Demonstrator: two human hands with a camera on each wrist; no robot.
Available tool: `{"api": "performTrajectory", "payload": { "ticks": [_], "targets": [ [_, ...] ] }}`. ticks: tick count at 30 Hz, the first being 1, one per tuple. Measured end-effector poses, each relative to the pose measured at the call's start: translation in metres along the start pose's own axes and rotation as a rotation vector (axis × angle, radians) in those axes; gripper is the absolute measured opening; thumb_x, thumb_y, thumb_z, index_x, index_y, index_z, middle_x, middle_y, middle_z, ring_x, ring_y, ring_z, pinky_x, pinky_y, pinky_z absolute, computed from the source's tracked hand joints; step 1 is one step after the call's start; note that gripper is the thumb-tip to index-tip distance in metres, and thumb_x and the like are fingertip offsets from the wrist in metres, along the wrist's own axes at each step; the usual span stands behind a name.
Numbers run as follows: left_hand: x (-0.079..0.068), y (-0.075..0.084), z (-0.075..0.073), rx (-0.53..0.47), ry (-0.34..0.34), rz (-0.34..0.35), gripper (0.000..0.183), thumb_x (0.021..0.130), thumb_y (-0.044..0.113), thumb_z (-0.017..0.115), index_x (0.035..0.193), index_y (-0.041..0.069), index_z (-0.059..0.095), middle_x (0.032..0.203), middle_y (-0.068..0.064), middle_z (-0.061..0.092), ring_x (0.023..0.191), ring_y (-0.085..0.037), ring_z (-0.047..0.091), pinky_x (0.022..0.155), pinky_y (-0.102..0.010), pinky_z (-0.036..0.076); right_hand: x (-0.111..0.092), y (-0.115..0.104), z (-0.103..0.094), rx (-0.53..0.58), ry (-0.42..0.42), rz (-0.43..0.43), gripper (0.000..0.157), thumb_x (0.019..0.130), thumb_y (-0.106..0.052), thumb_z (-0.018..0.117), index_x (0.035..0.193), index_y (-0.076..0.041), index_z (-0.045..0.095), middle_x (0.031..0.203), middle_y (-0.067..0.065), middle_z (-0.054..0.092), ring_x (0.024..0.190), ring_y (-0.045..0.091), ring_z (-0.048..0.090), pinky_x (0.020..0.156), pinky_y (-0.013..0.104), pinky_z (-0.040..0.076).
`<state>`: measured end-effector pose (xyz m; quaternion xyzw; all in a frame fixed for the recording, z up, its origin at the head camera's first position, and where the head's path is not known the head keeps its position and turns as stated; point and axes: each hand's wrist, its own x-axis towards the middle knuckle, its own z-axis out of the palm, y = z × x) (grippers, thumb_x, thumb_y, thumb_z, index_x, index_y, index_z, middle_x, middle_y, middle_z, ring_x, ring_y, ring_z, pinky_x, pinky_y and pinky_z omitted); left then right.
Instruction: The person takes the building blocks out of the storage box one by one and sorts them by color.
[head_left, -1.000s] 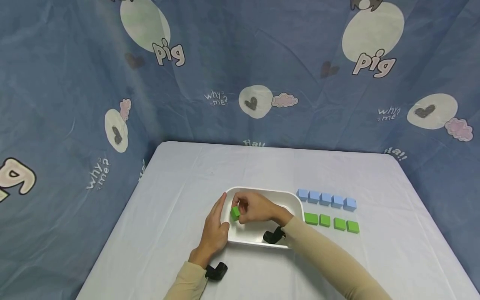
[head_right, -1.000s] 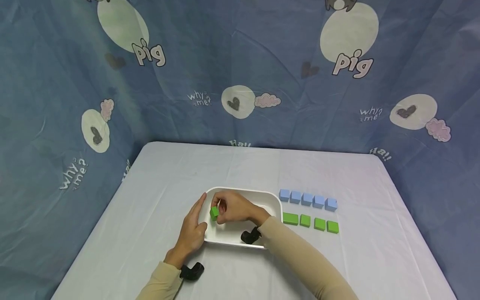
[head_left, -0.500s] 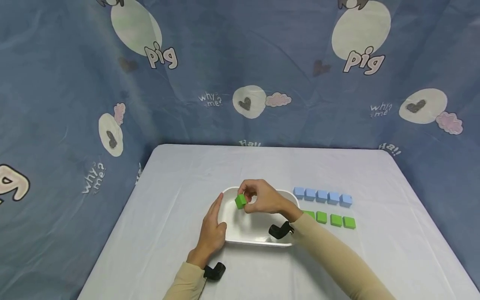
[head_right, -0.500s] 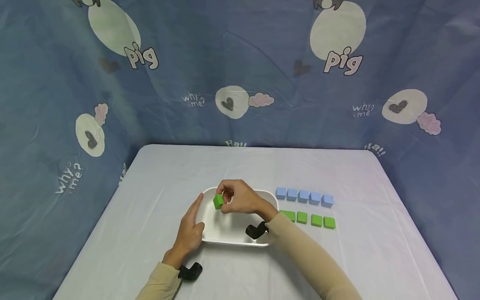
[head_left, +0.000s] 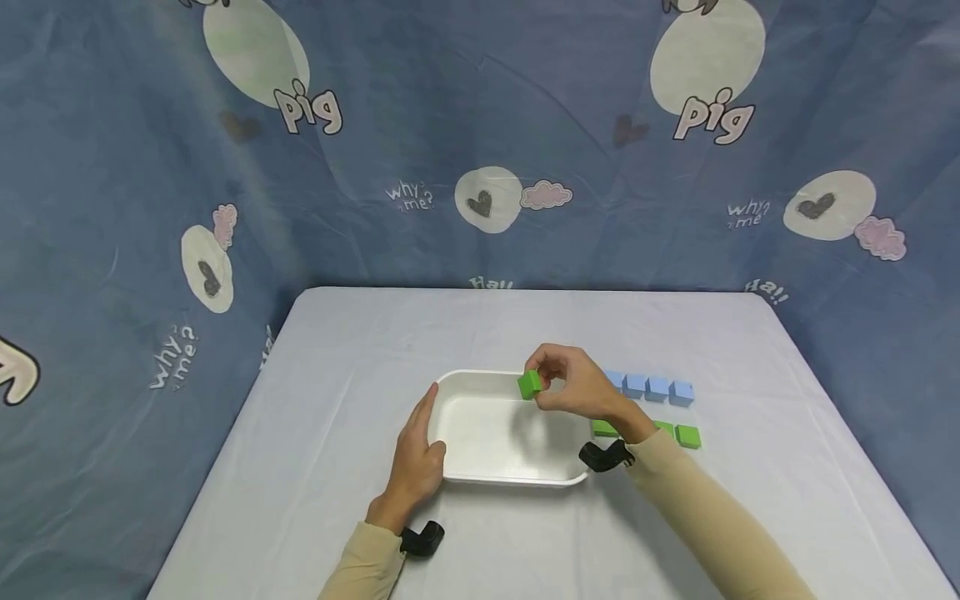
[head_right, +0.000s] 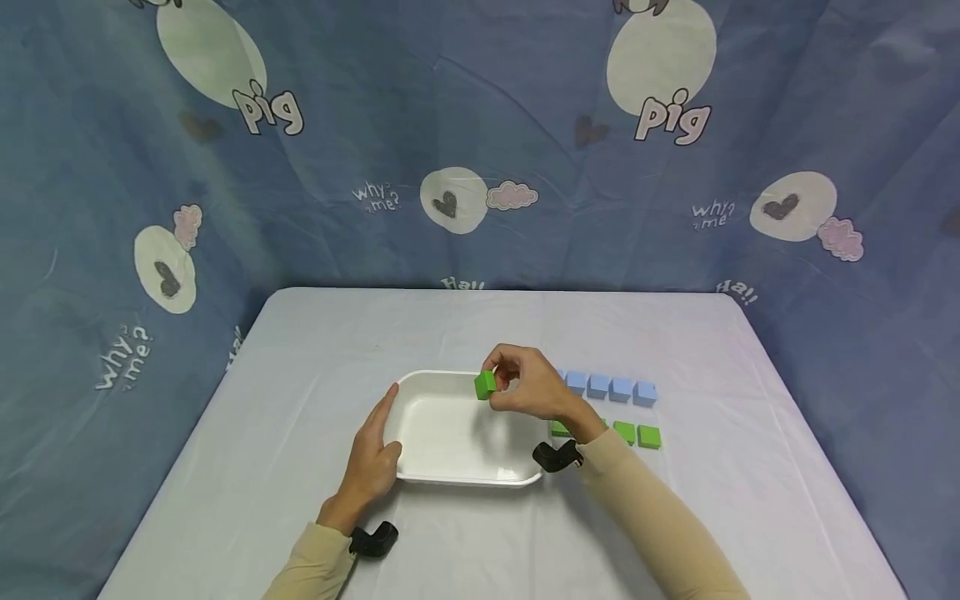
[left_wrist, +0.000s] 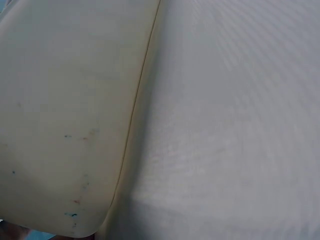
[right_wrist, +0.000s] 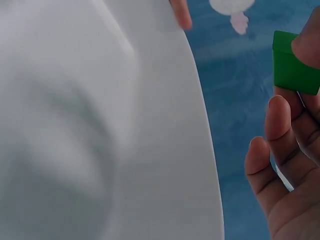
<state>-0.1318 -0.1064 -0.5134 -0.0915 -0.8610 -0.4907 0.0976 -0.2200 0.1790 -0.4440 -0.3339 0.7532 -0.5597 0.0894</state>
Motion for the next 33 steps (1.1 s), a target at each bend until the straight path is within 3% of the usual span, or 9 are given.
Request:
{"api": "performTrajectory", "payload": {
  "ticks": [11, 18, 33],
  "targets": [
    [0.002, 0.004, 0.003, -0.013, -0.020, -0.001, 0.089, 0.073, -0.012, 0.043, 0.159, -0.002, 0.026, 0.162, -0.019, 0.032, 0.149, -0.034, 0.029, 0.120, -0.052, 0.024, -0.051, 0.010, -0.056, -0.029, 0.146, 0.069, 0.032, 0.079, 0.011, 0.068, 0.108, -0.002, 0.068, 0.093, 0.014, 0.065, 0.073, 0.029, 0.059, 0.067, 0.034, 0.053],
    [0.004, 0.006, 0.007, -0.004, -0.026, 0.011, 0.089, 0.072, -0.014, 0.041, 0.159, -0.004, 0.025, 0.161, -0.020, 0.032, 0.149, -0.036, 0.029, 0.119, -0.055, 0.024, -0.089, 0.015, -0.090, -0.026, 0.230, 0.092, 0.029, 0.082, 0.013, 0.069, 0.109, 0.003, 0.067, 0.098, 0.019, 0.065, 0.078, 0.026, 0.062, 0.070, 0.032, 0.055],
    [0.001, 0.006, 0.003, 0.030, -0.015, -0.033, 0.089, 0.073, -0.013, 0.041, 0.160, 0.000, 0.026, 0.162, -0.018, 0.032, 0.148, -0.035, 0.030, 0.118, -0.055, 0.025, -0.166, 0.028, -0.125, -0.137, 0.352, 0.228, 0.029, 0.084, 0.010, 0.071, 0.112, 0.004, 0.066, 0.095, 0.020, 0.066, 0.079, 0.021, 0.064, 0.072, 0.025, 0.054]
  ]
}}
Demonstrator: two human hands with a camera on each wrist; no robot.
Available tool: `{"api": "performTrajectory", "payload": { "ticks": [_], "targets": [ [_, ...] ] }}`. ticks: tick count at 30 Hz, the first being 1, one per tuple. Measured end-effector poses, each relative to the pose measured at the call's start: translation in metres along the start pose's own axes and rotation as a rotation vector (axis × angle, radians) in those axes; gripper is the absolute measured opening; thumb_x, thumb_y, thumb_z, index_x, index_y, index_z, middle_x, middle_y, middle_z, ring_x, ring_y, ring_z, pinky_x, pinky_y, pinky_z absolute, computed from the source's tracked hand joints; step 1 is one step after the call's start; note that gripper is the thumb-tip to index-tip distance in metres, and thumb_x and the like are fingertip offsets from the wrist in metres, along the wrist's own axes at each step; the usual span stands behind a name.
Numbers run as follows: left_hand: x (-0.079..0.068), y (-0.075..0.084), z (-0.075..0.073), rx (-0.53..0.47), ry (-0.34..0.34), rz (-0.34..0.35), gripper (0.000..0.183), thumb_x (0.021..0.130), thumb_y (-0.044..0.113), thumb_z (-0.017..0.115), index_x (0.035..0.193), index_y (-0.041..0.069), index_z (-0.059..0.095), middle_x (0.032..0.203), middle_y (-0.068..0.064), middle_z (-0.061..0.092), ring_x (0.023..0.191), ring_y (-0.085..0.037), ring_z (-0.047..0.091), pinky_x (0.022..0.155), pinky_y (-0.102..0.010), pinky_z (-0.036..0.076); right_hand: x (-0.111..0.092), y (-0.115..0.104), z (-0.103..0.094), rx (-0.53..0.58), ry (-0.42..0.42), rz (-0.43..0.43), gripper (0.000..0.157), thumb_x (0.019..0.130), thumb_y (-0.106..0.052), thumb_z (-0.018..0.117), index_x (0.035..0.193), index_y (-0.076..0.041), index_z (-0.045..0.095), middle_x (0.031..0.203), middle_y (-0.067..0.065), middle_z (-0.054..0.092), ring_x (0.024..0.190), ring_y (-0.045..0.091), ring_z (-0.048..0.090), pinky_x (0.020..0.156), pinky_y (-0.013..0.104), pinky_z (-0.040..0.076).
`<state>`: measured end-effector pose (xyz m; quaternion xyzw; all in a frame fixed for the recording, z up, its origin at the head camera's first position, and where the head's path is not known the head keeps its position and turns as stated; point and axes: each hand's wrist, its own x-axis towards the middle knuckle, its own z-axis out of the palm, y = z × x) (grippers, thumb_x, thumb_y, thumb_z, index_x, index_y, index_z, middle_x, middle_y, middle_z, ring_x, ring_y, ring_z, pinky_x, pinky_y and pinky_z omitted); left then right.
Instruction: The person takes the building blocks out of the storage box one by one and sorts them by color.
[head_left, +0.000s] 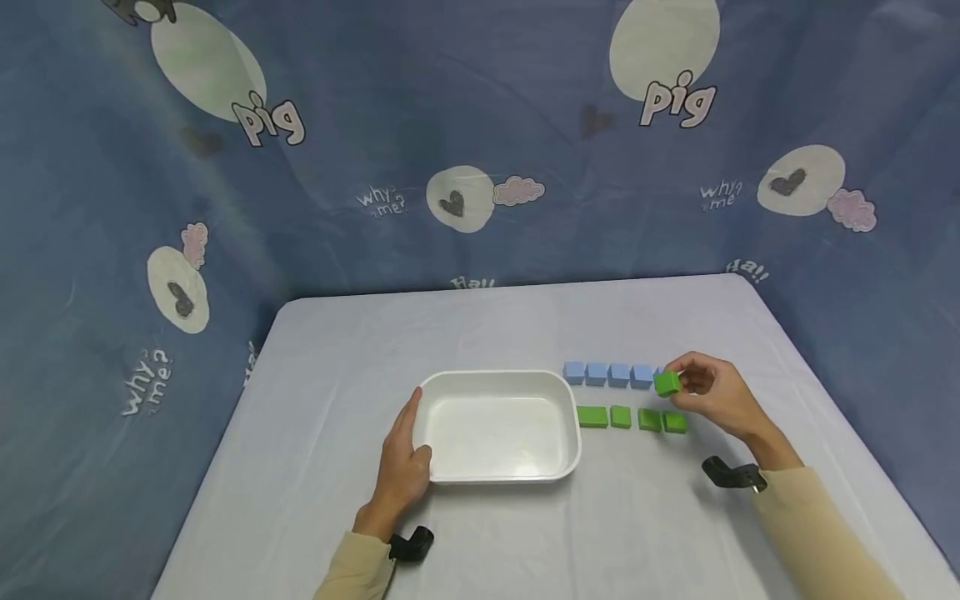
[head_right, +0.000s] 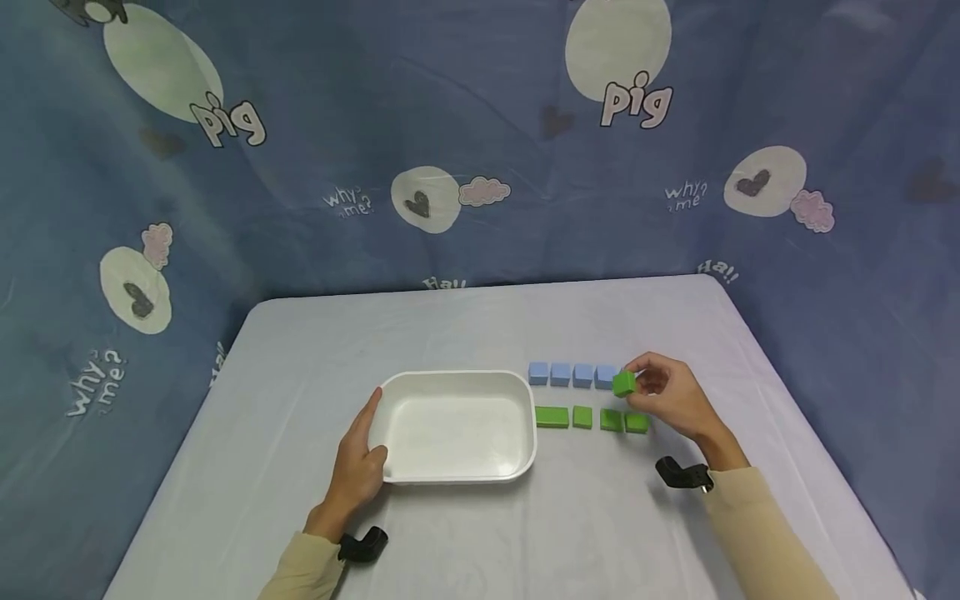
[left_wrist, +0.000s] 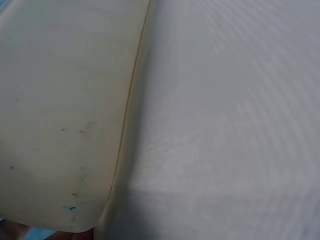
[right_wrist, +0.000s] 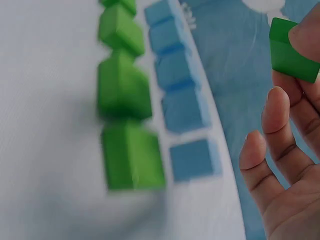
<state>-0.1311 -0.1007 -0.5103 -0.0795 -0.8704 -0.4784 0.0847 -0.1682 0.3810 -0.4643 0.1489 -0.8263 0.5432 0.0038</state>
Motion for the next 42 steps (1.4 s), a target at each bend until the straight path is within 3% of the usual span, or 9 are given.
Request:
{"api": "performTrajectory", "payload": {
  "ticks": [8, 18, 24, 35, 42],
  "targets": [
    [-0.002, 0.000, 0.001, 0.006, -0.004, -0.033, 0.089, 0.074, -0.012, 0.042, 0.161, 0.002, 0.025, 0.163, -0.015, 0.032, 0.149, -0.031, 0.029, 0.120, -0.051, 0.023, -0.021, 0.018, -0.021, -0.081, 0.070, 0.071, 0.028, 0.083, 0.010, 0.071, 0.109, 0.004, 0.067, 0.087, 0.014, 0.065, 0.073, 0.015, 0.061, 0.064, 0.023, 0.051],
    [0.004, -0.001, -0.002, 0.005, -0.006, 0.023, 0.088, 0.074, -0.013, 0.042, 0.160, -0.001, 0.026, 0.161, -0.019, 0.034, 0.147, -0.034, 0.032, 0.118, -0.052, 0.026, -0.037, 0.038, -0.023, -0.016, 0.109, 0.130, 0.032, 0.082, 0.009, 0.075, 0.112, 0.011, 0.064, 0.092, 0.007, 0.069, 0.077, 0.010, 0.063, 0.065, 0.020, 0.053],
    [0.002, -0.004, -0.001, -0.001, -0.002, 0.017, 0.089, 0.073, -0.013, 0.042, 0.160, 0.000, 0.026, 0.161, -0.019, 0.034, 0.148, -0.035, 0.031, 0.118, -0.055, 0.025, -0.044, 0.050, -0.021, 0.029, 0.095, 0.146, 0.032, 0.081, 0.012, 0.074, 0.110, 0.015, 0.063, 0.096, 0.003, 0.071, 0.084, 0.008, 0.066, 0.071, 0.019, 0.055],
    [0.001, -0.004, -0.001, 0.001, 0.002, 0.012, 0.089, 0.073, -0.014, 0.041, 0.160, -0.001, 0.026, 0.161, -0.018, 0.033, 0.148, -0.035, 0.031, 0.119, -0.055, 0.025, -0.047, 0.058, -0.014, -0.303, 0.123, 0.148, 0.030, 0.075, 0.000, 0.083, 0.102, -0.004, 0.073, 0.103, 0.010, 0.071, 0.101, -0.003, 0.055, 0.088, 0.011, 0.037],
    [0.000, -0.005, -0.001, -0.001, -0.002, 0.011, 0.090, 0.073, -0.013, 0.041, 0.161, 0.003, 0.025, 0.162, -0.018, 0.033, 0.148, -0.035, 0.030, 0.119, -0.056, 0.024, -0.049, 0.055, -0.013, -0.389, 0.122, 0.201, 0.030, 0.076, -0.008, 0.086, 0.104, -0.005, 0.075, 0.109, 0.012, 0.071, 0.113, 0.018, 0.054, 0.094, 0.026, 0.039]
  ]
}}
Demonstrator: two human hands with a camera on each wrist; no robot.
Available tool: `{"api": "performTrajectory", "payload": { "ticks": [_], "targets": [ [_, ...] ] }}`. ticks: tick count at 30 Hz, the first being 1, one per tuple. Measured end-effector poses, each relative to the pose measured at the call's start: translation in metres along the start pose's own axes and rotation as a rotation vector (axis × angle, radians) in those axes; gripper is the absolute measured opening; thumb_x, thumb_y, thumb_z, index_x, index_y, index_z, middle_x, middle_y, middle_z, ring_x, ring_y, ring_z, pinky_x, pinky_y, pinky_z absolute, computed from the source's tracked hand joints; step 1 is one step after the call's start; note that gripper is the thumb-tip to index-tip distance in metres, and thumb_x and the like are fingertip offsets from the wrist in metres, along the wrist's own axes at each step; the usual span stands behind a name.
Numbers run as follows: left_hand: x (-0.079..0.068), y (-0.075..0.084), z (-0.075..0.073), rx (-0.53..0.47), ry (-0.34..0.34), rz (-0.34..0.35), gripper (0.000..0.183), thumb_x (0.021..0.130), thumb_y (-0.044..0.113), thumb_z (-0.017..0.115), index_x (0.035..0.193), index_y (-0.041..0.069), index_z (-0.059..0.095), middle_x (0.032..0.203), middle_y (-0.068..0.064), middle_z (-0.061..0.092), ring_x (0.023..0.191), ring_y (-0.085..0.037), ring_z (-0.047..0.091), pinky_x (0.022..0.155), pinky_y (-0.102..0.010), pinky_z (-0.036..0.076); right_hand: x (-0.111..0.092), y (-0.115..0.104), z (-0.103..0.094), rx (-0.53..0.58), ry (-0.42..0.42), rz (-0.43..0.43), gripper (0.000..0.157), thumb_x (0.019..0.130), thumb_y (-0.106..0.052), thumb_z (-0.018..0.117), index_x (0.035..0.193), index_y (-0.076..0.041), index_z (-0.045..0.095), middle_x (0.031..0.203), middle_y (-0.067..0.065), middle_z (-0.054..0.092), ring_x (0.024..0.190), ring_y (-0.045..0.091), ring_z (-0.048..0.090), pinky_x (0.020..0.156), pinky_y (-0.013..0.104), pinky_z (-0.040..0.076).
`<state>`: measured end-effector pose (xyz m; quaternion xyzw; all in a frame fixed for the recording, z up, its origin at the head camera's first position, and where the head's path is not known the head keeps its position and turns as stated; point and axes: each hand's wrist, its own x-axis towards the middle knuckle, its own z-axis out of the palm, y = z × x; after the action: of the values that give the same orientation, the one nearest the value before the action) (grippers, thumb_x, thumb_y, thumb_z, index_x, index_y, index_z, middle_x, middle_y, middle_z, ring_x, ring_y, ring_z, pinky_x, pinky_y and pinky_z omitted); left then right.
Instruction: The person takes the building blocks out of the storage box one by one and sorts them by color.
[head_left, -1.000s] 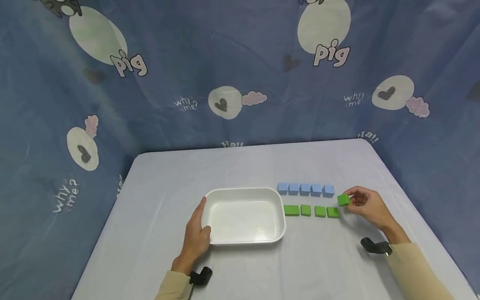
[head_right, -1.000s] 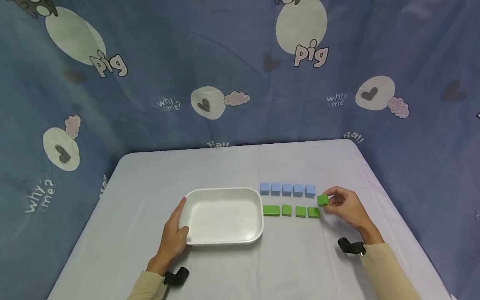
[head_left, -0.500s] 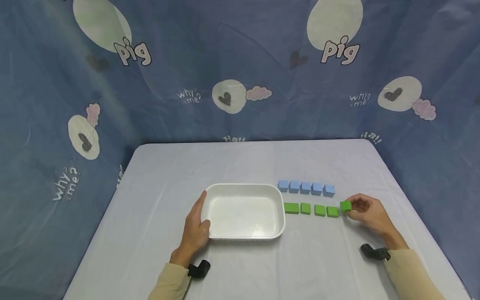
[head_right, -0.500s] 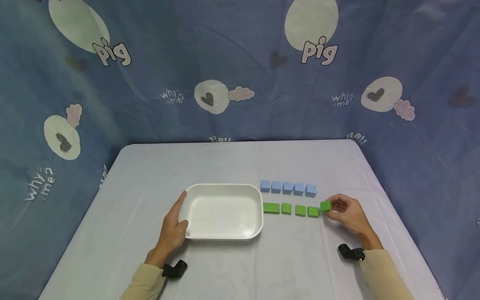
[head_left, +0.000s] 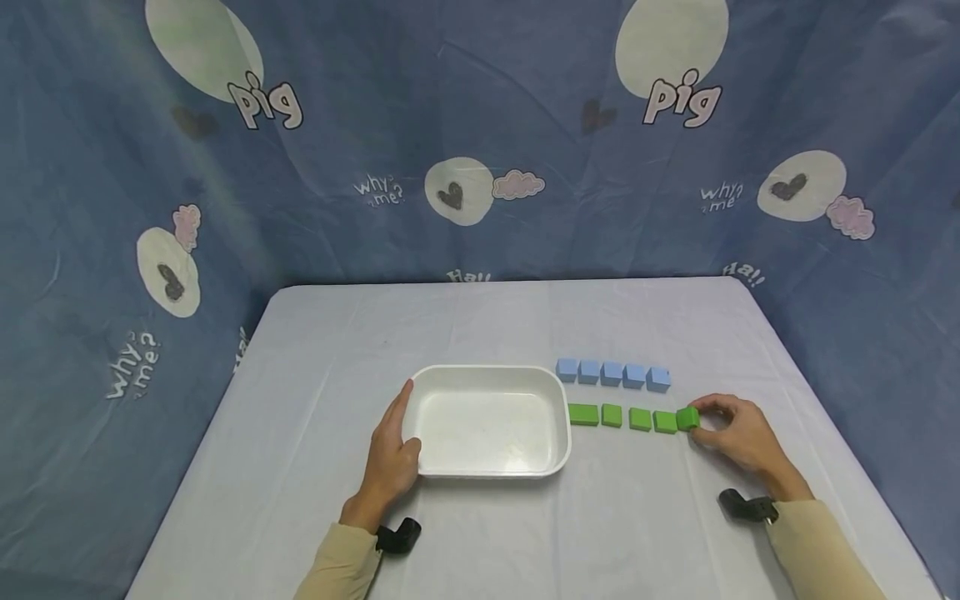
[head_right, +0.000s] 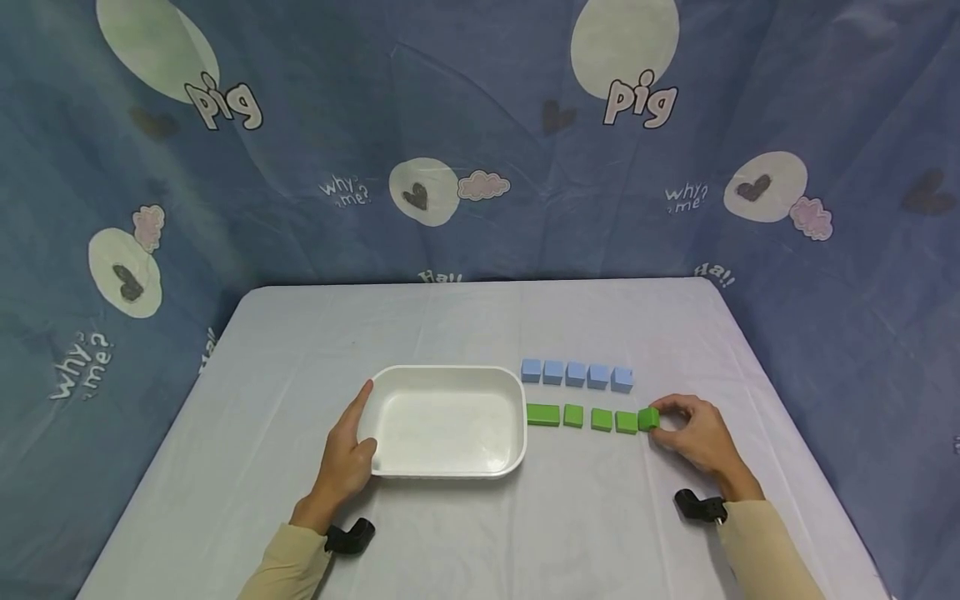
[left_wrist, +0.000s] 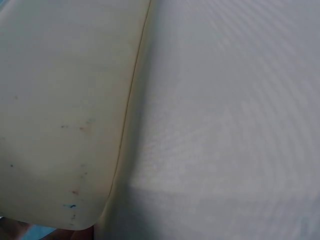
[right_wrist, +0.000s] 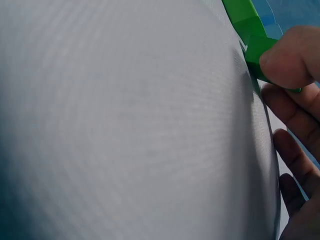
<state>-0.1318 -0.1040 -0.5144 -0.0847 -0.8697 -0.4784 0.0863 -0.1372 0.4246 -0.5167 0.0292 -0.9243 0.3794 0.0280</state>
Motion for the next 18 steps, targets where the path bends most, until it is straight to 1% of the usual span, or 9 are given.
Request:
{"api": "performTrajectory", "payload": {
  "ticks": [2, 5, 8, 14, 18],
  "targets": [
    [-0.0001, -0.0005, 0.0006, 0.003, 0.003, 0.000, 0.090, 0.073, -0.013, 0.041, 0.161, 0.003, 0.026, 0.161, -0.018, 0.033, 0.148, -0.035, 0.030, 0.118, -0.057, 0.024, -0.0003, 0.0006, -0.0005, -0.005, 0.003, -0.010, 0.030, 0.075, -0.007, 0.086, 0.103, -0.005, 0.074, 0.109, 0.013, 0.071, 0.113, 0.016, 0.054, 0.094, 0.023, 0.038],
    [-0.0003, -0.0009, 0.0013, 0.009, 0.008, -0.001, 0.090, 0.073, -0.013, 0.041, 0.161, 0.003, 0.027, 0.161, -0.018, 0.034, 0.148, -0.035, 0.031, 0.118, -0.057, 0.025, -0.0004, 0.0028, -0.0012, -0.005, 0.010, -0.033, 0.030, 0.073, -0.004, 0.085, 0.101, -0.006, 0.074, 0.108, 0.011, 0.070, 0.108, 0.005, 0.052, 0.091, 0.015, 0.035],
    [-0.0001, -0.0010, 0.0018, 0.008, 0.011, -0.001, 0.089, 0.074, -0.013, 0.041, 0.160, 0.002, 0.027, 0.161, -0.017, 0.034, 0.147, -0.035, 0.032, 0.118, -0.056, 0.026, -0.0004, 0.0053, -0.0025, 0.003, 0.004, -0.048, 0.032, 0.071, -0.002, 0.085, 0.101, -0.006, 0.075, 0.109, 0.011, 0.070, 0.106, -0.002, 0.050, 0.090, 0.011, 0.033],
    [0.0000, 0.0004, 0.0013, -0.001, 0.006, -0.005, 0.088, 0.074, -0.013, 0.041, 0.160, 0.000, 0.027, 0.161, -0.017, 0.034, 0.148, -0.033, 0.032, 0.118, -0.055, 0.026, -0.0013, 0.0089, -0.0060, 0.028, -0.026, -0.039, 0.038, 0.074, -0.006, 0.085, 0.110, -0.003, 0.073, 0.114, 0.015, 0.069, 0.112, 0.000, 0.049, 0.091, 0.007, 0.029],
    [-0.0001, 0.0011, 0.0016, -0.005, 0.002, -0.010, 0.089, 0.073, -0.013, 0.041, 0.160, 0.000, 0.027, 0.161, -0.017, 0.034, 0.148, -0.033, 0.031, 0.118, -0.054, 0.025, -0.0022, 0.0075, -0.0087, 0.046, -0.036, -0.023, 0.039, 0.078, -0.010, 0.085, 0.114, -0.002, 0.072, 0.116, 0.017, 0.069, 0.112, -0.004, 0.048, 0.091, 0.005, 0.029]
  ]
}}
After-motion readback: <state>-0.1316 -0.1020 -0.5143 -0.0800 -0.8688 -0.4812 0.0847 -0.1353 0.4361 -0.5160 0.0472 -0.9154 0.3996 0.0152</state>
